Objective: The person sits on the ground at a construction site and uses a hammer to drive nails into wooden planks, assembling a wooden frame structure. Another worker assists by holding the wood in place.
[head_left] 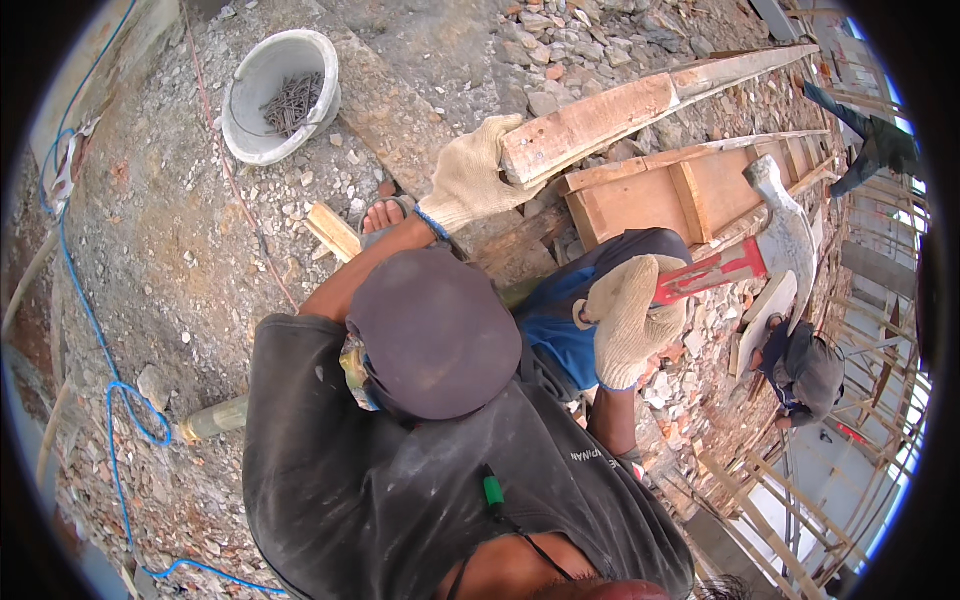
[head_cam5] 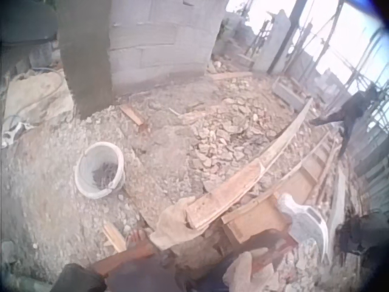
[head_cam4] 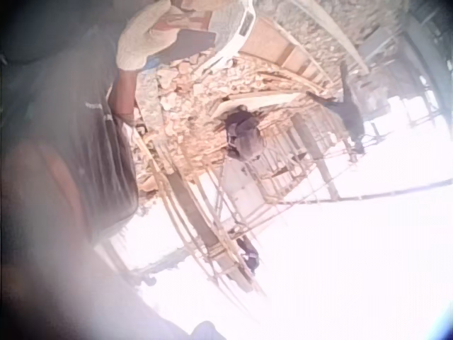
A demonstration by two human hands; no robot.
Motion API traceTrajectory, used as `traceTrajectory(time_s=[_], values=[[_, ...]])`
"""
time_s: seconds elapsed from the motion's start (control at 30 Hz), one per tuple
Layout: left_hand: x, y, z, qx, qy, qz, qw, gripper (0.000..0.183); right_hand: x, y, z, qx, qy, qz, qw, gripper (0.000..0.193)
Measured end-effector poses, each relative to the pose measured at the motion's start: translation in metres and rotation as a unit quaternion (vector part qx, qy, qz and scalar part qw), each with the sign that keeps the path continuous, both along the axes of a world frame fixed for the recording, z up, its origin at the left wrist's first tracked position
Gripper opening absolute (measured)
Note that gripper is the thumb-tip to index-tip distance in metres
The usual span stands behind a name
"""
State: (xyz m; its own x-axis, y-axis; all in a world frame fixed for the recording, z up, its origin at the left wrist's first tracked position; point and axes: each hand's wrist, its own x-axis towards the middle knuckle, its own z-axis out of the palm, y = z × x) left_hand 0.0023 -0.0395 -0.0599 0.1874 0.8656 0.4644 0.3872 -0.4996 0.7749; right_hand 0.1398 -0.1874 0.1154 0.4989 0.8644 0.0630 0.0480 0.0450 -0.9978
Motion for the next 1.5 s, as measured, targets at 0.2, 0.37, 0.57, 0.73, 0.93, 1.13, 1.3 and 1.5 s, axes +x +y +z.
traceTrajectory(time_s=[0.2, 0.37, 0.57, 0.73, 0.93, 1.13, 1.3, 1.5], values=[[-0.001, -0.001, 0.016, -0.003, 0.011, 0.022, 1.000, 0.085, 0.034, 0.020, -0.045, -0.231, -0.370, 0.180, 0.882, 0.030], [0.005, -0.004, 0.008, -0.009, 0.005, 0.037, 0.999, 0.084, 0.022, 0.024, -0.041, -0.211, -0.106, 0.055, 0.970, 0.027], [-0.002, -0.006, 0.007, -0.083, -0.011, -0.034, 0.996, 0.097, 0.027, 0.075, -0.090, -0.150, -0.150, -0.024, 0.977, 0.044], [-0.017, -0.007, 0.005, -0.160, -0.112, -0.140, 0.971, 0.113, 0.018, 0.104, -0.103, -0.154, -0.169, -0.107, 0.968, 0.062], [-0.060, 0.012, -0.012, -0.312, -0.254, -0.158, 0.902, 0.065, 0.003, 0.106, -0.099, -0.175, -0.079, -0.133, 0.972, 0.064], [-0.060, 0.075, -0.061, -0.421, -0.025, -0.103, 0.901, 0.041, 0.005, 0.108, -0.099, -0.168, -0.013, -0.148, 0.975, 0.061], [-0.036, 0.092, -0.149, -0.565, -0.107, -0.147, 0.804, 0.042, 0.009, 0.110, -0.086, -0.196, 0.059, -0.145, 0.968, 0.053], [-0.024, 0.070, -0.156, -0.635, -0.143, -0.169, 0.740, 0.045, 0.003, 0.110, -0.101, -0.172, 0.066, -0.155, 0.971, 0.048]])
